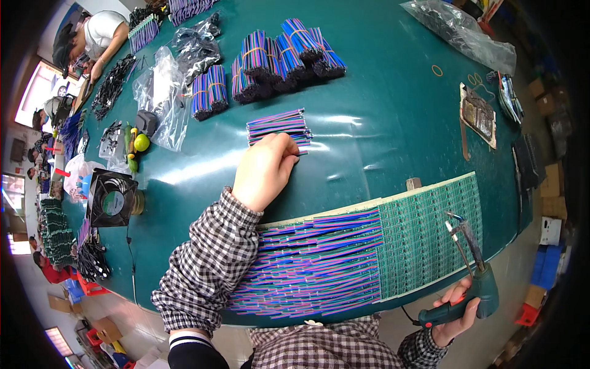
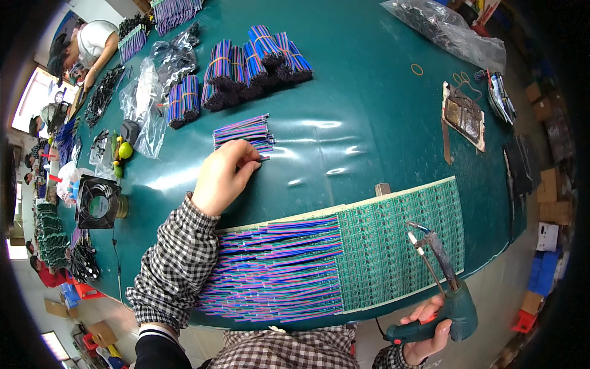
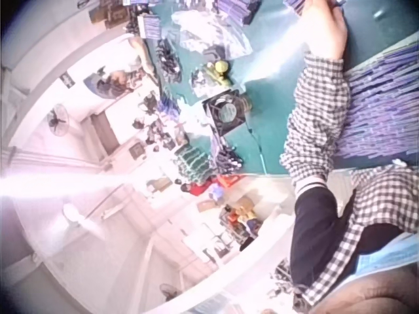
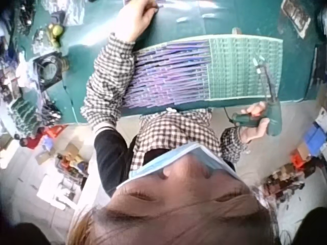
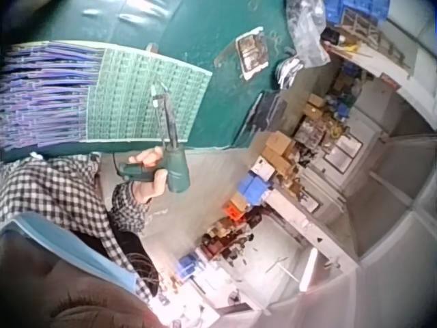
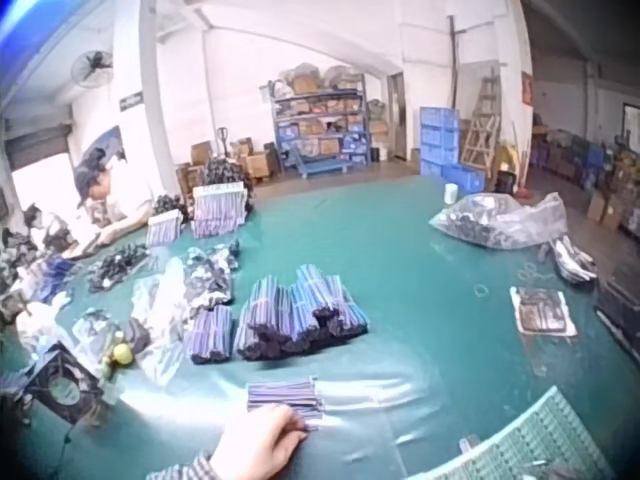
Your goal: The person solders ribbon wires onto a circuit board by positioning the wires along the board by hand and attaching them with a soldering gun.
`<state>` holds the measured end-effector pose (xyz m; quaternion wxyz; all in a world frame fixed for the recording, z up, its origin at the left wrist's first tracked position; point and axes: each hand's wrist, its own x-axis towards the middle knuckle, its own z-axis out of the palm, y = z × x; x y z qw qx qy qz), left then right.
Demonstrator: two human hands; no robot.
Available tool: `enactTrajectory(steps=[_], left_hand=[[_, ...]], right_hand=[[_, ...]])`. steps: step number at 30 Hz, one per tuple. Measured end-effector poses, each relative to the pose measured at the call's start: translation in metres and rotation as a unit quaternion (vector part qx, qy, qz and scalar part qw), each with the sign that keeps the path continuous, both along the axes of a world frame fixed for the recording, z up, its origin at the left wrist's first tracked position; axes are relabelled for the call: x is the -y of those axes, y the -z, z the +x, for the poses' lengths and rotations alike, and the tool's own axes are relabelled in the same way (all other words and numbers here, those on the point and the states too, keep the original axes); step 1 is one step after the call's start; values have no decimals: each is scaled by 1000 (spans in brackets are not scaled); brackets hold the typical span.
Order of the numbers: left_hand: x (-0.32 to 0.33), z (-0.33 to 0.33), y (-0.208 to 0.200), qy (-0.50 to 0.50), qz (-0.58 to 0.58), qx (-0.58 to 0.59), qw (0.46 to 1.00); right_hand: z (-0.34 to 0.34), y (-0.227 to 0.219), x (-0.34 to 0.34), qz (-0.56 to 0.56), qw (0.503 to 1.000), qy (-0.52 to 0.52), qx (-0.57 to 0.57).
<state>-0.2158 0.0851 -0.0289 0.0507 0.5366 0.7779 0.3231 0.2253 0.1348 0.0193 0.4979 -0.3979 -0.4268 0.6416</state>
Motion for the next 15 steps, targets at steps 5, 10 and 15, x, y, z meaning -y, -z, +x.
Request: enactTrajectory(steps=[5, 10, 15], left_hand=[[2, -2, -1, 16, -47, 37, 998], [1, -1, 0, 40, -25, -64, 997], [14, 17, -33, -10, 44, 13, 999]], right_hand=[[3, 0, 1, -4, 1000, -16, 13], [10, 2, 1, -8, 999, -36, 11], [22, 5, 2, -1, 999, -40, 11]])
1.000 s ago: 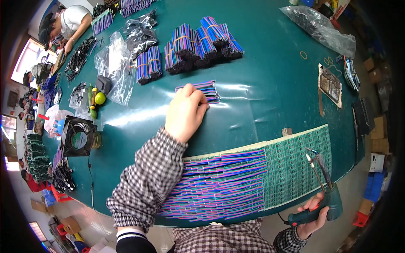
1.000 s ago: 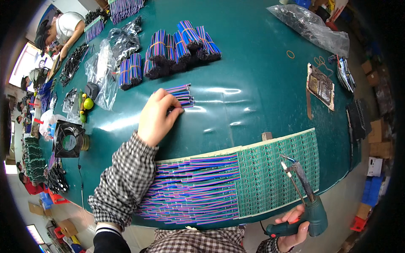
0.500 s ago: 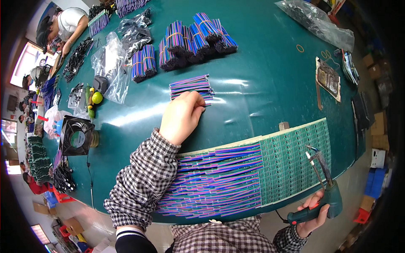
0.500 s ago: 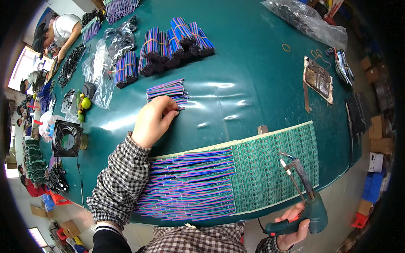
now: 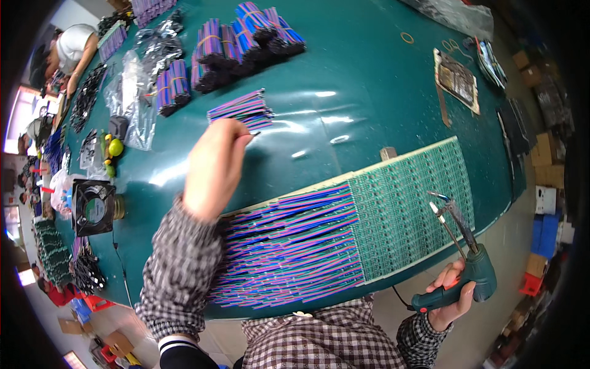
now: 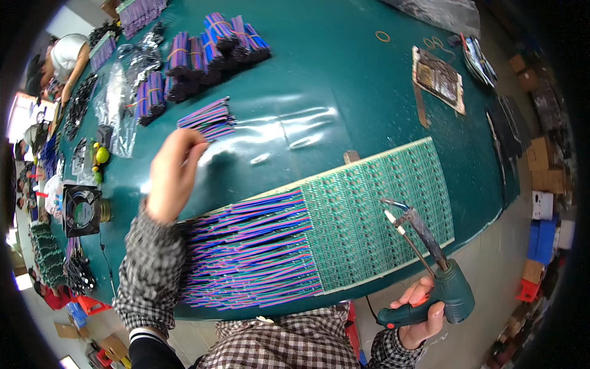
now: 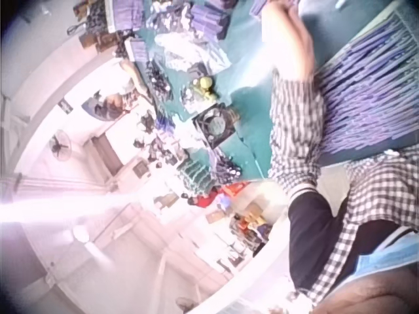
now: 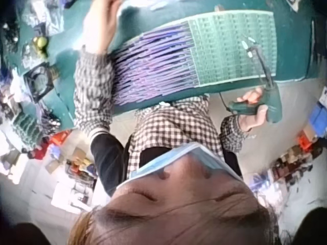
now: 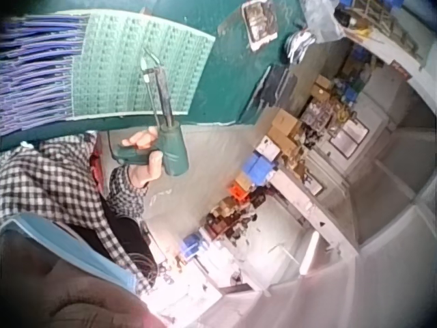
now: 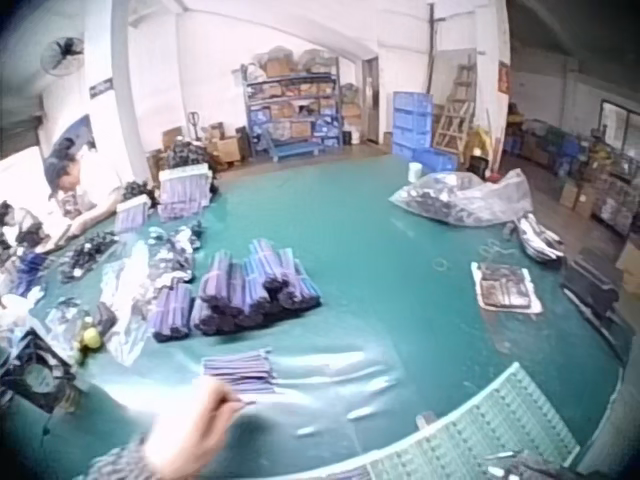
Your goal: The person solders ribbon wires onto a circuit board by positioning the wires along the board by hand and attaching them with a soldering gun.
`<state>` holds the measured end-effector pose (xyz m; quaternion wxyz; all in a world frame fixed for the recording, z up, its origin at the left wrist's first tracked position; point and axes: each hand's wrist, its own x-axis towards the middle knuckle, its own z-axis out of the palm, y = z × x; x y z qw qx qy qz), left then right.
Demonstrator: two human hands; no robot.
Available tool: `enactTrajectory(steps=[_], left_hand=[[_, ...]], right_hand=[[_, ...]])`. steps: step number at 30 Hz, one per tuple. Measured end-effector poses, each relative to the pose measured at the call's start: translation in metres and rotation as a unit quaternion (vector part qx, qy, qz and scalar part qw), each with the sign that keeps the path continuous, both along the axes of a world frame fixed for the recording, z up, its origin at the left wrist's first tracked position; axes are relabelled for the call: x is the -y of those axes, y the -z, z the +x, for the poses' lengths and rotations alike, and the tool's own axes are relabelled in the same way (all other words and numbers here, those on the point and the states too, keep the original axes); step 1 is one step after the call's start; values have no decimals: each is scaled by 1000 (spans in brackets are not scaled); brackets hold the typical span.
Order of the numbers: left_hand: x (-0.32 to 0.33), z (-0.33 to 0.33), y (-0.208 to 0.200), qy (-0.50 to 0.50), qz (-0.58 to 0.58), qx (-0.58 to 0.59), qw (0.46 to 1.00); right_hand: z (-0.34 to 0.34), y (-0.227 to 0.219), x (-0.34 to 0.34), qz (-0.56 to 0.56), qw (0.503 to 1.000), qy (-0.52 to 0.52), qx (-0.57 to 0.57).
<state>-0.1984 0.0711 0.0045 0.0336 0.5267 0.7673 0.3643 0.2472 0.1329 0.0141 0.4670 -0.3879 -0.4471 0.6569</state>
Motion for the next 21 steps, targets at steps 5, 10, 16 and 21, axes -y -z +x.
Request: enactTrajectory(steps=[5, 10, 16, 21], left_hand=[[12, 92, -68, 122, -25, 119, 985], [9, 136, -23, 199, -18, 75, 977], [14, 145, -17, 213, -18, -122, 969], [15, 143, -9, 207, 41, -172, 962]], right_hand=[[-2, -4, -2, 0, 1000, -5, -13], [1, -4, 10, -4, 1000, -17, -17], [8, -9, 25, -32, 999, 10, 35], [3, -22, 31, -40, 992, -39, 110]])
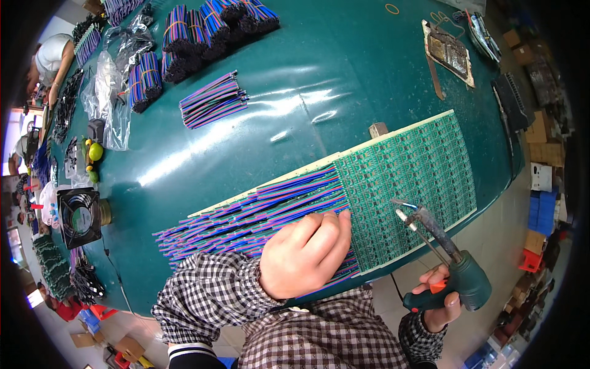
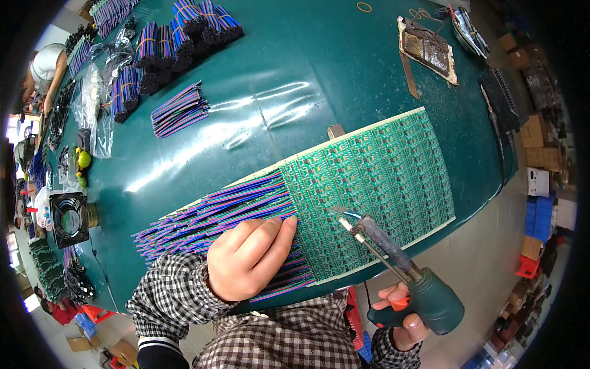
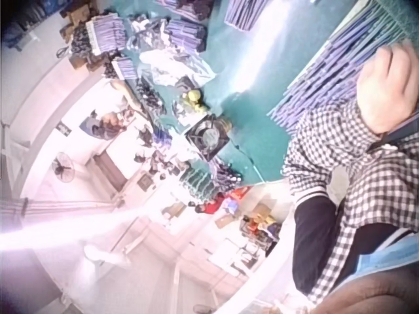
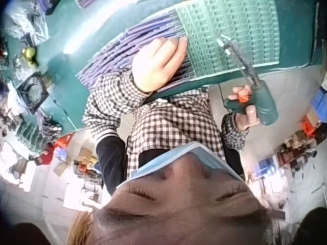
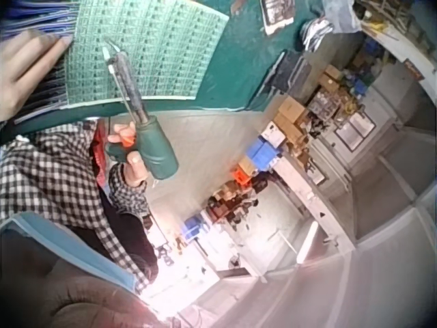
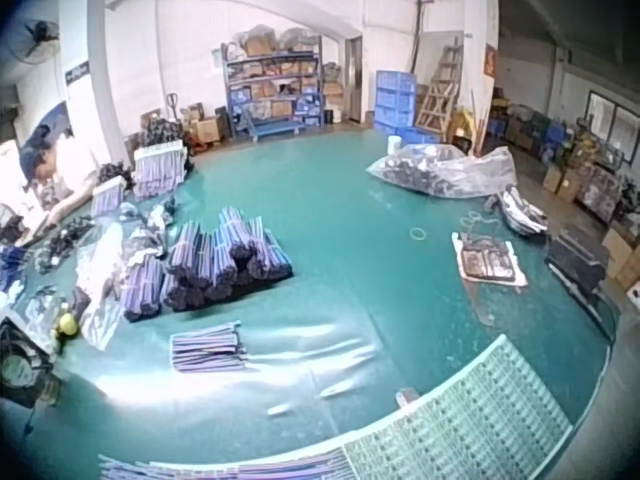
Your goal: The person solders ribbon wires onto a circuit board by positioning the wires along the board by hand and attaching them with a soldering gun.
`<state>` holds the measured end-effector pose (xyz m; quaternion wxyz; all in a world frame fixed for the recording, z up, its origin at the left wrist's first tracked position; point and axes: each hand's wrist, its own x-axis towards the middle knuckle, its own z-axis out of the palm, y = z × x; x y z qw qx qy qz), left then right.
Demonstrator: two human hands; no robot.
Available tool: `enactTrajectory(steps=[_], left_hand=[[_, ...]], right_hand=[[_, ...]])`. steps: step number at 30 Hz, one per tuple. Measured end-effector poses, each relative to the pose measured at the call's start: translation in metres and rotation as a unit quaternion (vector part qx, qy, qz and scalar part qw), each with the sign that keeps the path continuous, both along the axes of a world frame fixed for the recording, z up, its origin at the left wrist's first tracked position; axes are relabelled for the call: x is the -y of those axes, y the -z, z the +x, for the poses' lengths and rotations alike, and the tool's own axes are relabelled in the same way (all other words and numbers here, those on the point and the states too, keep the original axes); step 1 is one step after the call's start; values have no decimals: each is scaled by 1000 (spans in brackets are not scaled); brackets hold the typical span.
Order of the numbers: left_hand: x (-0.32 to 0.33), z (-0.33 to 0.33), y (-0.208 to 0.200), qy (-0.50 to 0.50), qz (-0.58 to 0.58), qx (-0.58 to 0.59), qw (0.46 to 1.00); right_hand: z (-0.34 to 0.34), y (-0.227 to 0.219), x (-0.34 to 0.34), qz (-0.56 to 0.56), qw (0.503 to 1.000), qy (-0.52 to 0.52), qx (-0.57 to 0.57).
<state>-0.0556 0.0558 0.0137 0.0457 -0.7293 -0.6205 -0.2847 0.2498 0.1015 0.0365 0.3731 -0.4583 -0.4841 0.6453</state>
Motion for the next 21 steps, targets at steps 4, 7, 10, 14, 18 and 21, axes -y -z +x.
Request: enactTrajectory(steps=[4, 7, 10, 14, 18, 21], left_hand=[[0, 0, 2, -6, -4, 4, 1000], [-1, -2, 2, -1, -13, 37, 999], [-2, -3, -1, -1, -16, 40, 999], [0, -4, -1, 4, -22, 54, 998], [0, -3, 0, 6, -26, 58, 998], [0, -3, 1, 4, -22, 52, 998]], right_hand=[[-2, -4, 5, -25, 999, -12, 20], [-12, -5, 8, -25, 999, -7, 44], [-12, -2, 9, -2, 997, -1, 76], [0, 6, 12, 30, 994, -52, 95], [-8, 2, 12, 92, 982, -49, 159], [-14, -3, 9, 125, 969, -63, 201]])
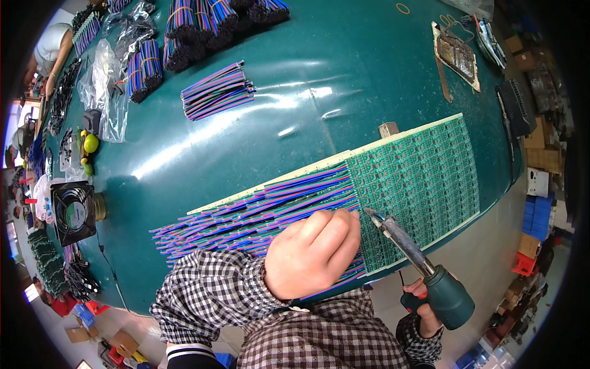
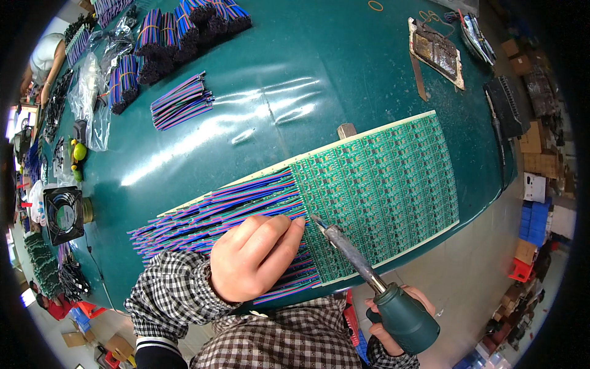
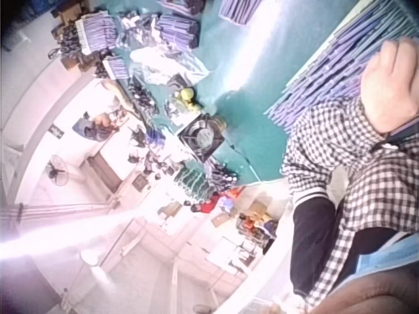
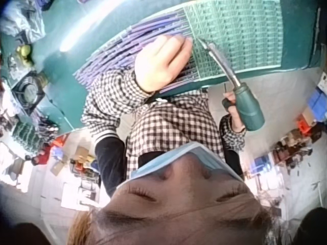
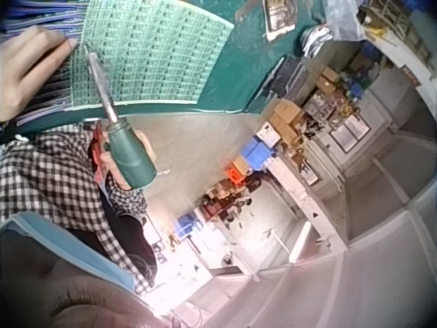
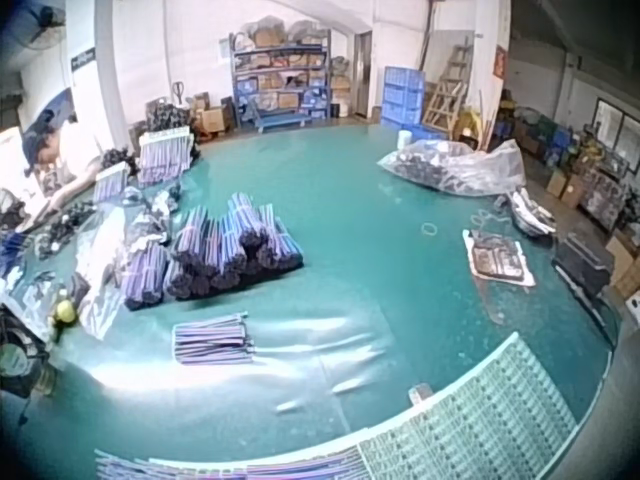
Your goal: The person solders ribbon wires onto a circuit board by positioning the wires along the board by hand and attaching them with a soldering gun.
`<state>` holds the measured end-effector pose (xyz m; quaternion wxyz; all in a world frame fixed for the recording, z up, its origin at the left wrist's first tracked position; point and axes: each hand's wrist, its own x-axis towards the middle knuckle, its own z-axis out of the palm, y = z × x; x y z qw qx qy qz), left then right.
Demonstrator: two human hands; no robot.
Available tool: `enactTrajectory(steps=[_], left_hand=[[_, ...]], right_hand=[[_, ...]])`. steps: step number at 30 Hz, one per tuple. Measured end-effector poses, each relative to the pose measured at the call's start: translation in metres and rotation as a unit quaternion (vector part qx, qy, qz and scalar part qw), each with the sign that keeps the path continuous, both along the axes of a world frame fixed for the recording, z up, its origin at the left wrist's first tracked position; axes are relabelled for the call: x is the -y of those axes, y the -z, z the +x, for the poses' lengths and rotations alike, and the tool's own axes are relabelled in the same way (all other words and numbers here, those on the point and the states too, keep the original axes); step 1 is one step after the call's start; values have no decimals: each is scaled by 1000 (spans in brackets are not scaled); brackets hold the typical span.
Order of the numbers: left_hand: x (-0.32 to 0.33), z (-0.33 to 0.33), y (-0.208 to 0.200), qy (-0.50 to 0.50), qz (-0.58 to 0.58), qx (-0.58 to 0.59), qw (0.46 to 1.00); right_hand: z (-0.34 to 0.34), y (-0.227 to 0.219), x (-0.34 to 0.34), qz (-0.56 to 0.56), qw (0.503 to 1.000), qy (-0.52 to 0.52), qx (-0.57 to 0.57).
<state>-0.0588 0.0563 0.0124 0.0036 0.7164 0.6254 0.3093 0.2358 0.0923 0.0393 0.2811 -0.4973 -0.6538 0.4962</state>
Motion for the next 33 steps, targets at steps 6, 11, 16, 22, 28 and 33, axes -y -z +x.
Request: enactTrajectory(steps=[6, 11, 16, 22, 28, 33], left_hand=[[0, -1, 0, 2, 1, -2, 1000], [0, -1, 6, 5, 16, -8, 1000], [1, -1, 5, 2, 14, -25, 1000], [0, 1, 5, -5, 25, -26, 999], [0, 2, 3, -8, 13, -12, 1000], [0, 2, 5, -10, 38, -37, 999]], right_hand=[[-5, -1, -1, -8, 1000, 1, 1], [-5, 0, -1, -6, 1000, -3, 2], [11, 8, 1, -10, 999, -39, 9], [15, 9, 8, -49, 998, -7, -36], [1, -4, 8, -143, 975, 104, -131], [11, 6, 8, -118, 983, 73, -119]])
